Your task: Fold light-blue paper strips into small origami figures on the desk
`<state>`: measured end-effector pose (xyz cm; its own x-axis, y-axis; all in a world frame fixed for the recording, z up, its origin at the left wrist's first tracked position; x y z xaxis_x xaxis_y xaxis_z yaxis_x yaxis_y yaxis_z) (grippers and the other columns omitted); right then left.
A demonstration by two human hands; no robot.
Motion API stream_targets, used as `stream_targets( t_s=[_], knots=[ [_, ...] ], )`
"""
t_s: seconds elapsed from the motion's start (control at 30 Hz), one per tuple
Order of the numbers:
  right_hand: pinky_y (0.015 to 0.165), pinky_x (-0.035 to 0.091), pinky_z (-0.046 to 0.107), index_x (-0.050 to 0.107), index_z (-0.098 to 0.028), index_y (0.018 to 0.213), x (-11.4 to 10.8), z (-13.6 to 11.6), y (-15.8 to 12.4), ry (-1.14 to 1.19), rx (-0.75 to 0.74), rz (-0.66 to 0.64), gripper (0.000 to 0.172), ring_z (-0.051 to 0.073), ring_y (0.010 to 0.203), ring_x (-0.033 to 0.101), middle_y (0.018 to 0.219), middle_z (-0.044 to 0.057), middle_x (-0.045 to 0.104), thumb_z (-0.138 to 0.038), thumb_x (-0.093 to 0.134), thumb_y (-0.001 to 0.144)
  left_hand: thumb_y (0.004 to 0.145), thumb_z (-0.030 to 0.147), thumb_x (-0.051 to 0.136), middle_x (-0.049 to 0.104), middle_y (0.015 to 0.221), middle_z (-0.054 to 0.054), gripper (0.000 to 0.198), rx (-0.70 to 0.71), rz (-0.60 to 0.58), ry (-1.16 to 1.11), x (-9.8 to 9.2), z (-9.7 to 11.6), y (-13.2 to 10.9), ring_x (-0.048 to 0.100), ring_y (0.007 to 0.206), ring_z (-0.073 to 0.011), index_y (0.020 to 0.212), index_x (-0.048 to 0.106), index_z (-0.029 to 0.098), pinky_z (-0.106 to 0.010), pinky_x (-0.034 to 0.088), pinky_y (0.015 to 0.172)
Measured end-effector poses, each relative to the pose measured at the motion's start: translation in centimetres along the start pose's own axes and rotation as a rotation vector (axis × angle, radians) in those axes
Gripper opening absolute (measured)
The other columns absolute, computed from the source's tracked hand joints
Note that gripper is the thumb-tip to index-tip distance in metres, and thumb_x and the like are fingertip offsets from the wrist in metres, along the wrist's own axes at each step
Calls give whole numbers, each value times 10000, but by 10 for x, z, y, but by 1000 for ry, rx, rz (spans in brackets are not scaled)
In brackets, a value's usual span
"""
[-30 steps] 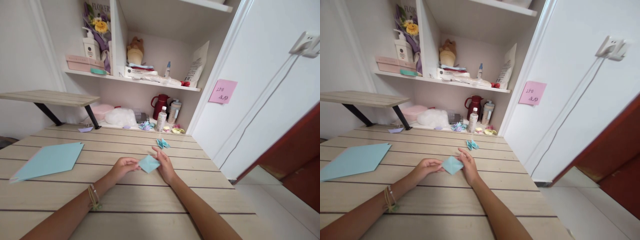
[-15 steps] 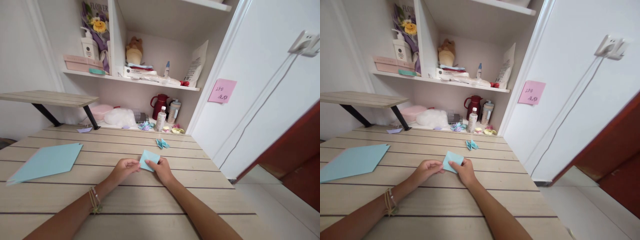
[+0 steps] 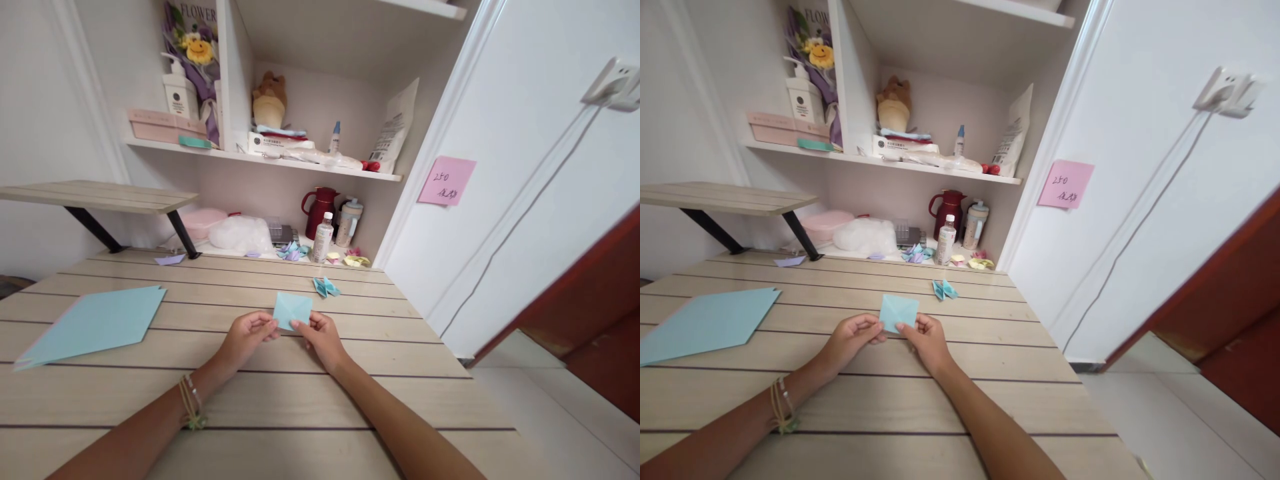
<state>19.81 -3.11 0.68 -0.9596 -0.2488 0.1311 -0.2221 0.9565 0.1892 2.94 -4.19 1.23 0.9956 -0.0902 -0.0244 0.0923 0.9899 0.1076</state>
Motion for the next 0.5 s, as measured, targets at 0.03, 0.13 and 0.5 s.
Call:
stream_targets(
  t_s=[0.03,0.13,0.5],
  knots=[
    [360,199,183,615,-137,673,-1,0,0,-20,3,13,256,43,374,266,415,-78,378,-384,676,643,656,336,660,645,629,-13,210,-4,-10,3,0,1,0,609,586,-141,706,617,137,-233,457,567],
    [345,133,194,598,-142,671,-2,1,-1,-62,18,18,272,39,350,207,389,-96,306,-409,649,661,654,324,666,559,500,44,212,-7,-42,48,1,5,-2,512,444,-82,731,614,134,-188,405,461],
    [364,172,192,600,-157,540,-3,0,-4,-252,-54,28,267,40,354,218,361,-102,252,-399,694,599,679,337,652,643,494,6,294,-91,-27,-26,-9,7,-4,538,350,-102,858,546,130,-202,438,397]
  ],
)
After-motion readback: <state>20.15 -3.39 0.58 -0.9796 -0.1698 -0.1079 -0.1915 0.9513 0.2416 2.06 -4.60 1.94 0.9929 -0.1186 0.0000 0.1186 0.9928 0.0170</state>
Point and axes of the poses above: each hand's wrist, its own y-axis towards the middle knuckle, its own x-axis out of the palm, z = x × y, the point moved 2 cm from there along y, towards the middle knuckle
